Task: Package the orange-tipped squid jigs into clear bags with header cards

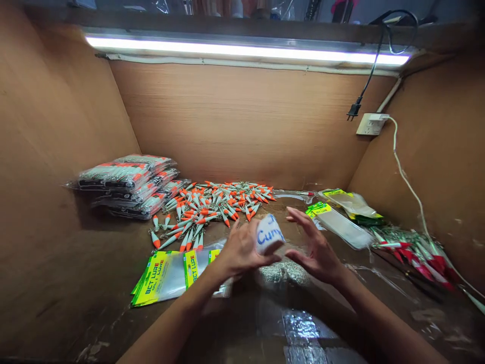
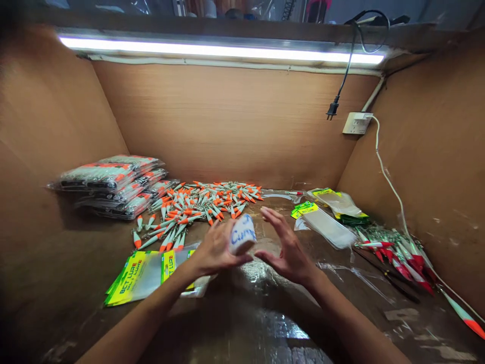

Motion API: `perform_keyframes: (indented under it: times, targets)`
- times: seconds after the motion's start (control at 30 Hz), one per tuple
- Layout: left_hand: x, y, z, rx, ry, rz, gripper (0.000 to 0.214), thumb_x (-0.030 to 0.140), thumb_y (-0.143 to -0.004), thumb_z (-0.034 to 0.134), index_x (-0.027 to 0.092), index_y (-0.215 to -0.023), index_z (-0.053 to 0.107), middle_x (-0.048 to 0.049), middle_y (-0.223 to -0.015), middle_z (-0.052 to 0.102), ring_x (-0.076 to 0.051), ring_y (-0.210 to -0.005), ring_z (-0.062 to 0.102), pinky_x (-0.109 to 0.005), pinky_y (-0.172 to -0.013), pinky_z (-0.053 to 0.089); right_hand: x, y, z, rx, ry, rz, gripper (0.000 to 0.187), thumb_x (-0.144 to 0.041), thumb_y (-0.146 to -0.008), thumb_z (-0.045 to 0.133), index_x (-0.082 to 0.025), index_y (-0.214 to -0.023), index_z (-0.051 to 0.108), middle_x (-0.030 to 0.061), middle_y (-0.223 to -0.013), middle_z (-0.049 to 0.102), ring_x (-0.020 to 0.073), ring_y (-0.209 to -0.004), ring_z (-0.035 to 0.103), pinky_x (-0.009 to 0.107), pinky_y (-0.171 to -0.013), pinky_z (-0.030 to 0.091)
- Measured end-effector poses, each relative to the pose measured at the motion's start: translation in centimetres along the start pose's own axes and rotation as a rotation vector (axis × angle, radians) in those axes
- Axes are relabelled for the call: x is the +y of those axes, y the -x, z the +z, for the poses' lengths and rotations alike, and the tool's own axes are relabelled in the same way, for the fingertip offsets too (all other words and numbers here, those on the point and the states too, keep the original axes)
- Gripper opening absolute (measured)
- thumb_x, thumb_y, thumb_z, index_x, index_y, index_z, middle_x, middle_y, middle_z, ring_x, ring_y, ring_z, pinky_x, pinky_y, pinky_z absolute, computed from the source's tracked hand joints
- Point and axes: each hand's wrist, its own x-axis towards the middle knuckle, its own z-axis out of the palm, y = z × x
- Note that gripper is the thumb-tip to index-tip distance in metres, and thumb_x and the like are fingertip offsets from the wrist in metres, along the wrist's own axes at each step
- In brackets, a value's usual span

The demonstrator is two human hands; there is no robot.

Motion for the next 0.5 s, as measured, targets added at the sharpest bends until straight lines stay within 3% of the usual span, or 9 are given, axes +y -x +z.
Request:
perform_keyframes:
  times: [0.07,0.17,0.3,0.4,0.5]
  targets:
    - [-0.3,-0.7,-2.4,0.030,0.249,-0.061,0.083,0.069,-0.071,0.068,0.021,-0.135,0.048,-0.0133,-0.118,0.063,-0.036,-0.109,0.058,-0.056,-0.099,0.038,0.7,-0.1,-0.5,0.052,0.006,0.056,0.082,-0.040,-0.087,0.069,-0.028,-0.154,0.023,0.0121,-0.150,0.040,0.0295,-0.126,0.051,0.051,-0.111,0.039]
    - [-0.6,-1.4,-5.0,0.058,0.609,-0.076,0.068,0.069,-0.080,0.058,0.021,-0.128,0.056,-0.0136,-0.116,0.065,-0.036,-0.114,0.055,-0.047,-0.091,0.044,1.6,-0.1,-0.5,0.070,0.008,0.106,0.081,-0.036,-0.088,0.067,-0.029,-0.154,0.022,0.0122,-0.149,0.041,0.0278,-0.119,0.056,0.052,-0.107,0.043]
    - [-0.4,-1.5,-5.8,0.121,0.961,-0.061,0.069,0.074,-0.085,0.045,0.018,-0.121,0.062,-0.0155,-0.118,0.064,-0.034,-0.110,0.056,-0.041,-0.083,0.047,2.0,0.0,0.2,0.026,0.015,0.087,0.078,-0.033,-0.088,0.067,-0.029,-0.153,0.025,0.0117,-0.143,0.046,0.0265,-0.113,0.057,0.051,-0.104,0.045]
    - [-0.3,-1.4,-5.5,0.230,0.970,-0.034,0.067,0.073,-0.086,0.042,0.018,-0.121,0.062,-0.0138,-0.115,0.065,-0.031,-0.102,0.058,-0.040,-0.081,0.047,1.9,0.1,0.7,-0.010,0.013,0.065,0.077,-0.032,-0.088,0.065,-0.028,-0.153,0.024,0.0121,-0.141,0.047,0.0258,-0.110,0.058,0.050,-0.103,0.046]
    - [-0.5,-1.2,-4.9,0.269,0.685,-0.004,0.064,0.072,-0.080,0.053,0.019,-0.113,0.066,-0.0111,-0.105,0.065,-0.030,-0.097,0.058,-0.040,-0.081,0.046,1.9,0.2,0.8,-0.028,0.008,0.055,0.077,-0.032,-0.089,0.064,-0.028,-0.154,0.022,0.0129,-0.141,0.046,0.0258,-0.108,0.058,0.051,-0.102,0.046]
